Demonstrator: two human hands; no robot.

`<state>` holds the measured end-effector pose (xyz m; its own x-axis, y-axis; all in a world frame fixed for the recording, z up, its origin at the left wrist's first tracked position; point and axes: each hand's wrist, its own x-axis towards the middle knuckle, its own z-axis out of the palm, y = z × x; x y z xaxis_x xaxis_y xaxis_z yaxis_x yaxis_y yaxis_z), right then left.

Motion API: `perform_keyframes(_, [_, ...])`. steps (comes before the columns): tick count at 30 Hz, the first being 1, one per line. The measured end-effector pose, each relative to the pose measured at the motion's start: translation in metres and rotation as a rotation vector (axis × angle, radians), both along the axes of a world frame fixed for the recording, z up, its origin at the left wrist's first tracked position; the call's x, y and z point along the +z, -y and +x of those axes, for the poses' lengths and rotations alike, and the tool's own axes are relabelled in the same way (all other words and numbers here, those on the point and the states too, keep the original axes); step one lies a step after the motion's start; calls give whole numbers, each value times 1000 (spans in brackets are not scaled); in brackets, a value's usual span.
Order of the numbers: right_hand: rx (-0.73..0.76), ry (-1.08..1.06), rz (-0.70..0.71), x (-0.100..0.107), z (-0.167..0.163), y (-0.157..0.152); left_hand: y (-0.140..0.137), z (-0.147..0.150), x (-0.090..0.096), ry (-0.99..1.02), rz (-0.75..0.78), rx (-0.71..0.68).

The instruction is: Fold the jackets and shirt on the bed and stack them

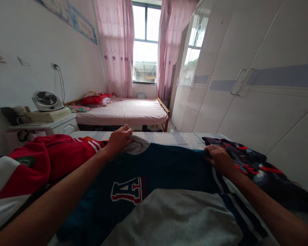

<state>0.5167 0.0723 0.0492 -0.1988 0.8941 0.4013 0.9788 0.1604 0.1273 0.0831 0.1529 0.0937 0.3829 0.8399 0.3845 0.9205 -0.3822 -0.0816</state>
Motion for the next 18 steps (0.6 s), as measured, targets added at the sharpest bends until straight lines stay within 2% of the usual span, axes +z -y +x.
perform_keyframes(3, [38, 65, 7, -8, 7, 31, 54, -17, -8, -17, 52, -106])
perform_keyframes(7, [84, 120, -97, -21, 8, 59, 117, -26, -41, -79, -116, -220])
perform_keyframes(10, [54, 174, -98, -18, 2, 68, 135, -21, -51, -147, -98, -222])
perform_keyframes(14, [5, 224, -63, -11, -6, 78, 144, -16, -49, -155, -4, -169])
perform_keyframes(18, [18, 156, -292, -14, -3, 88, 162, -18, -51, -95, -181, -253])
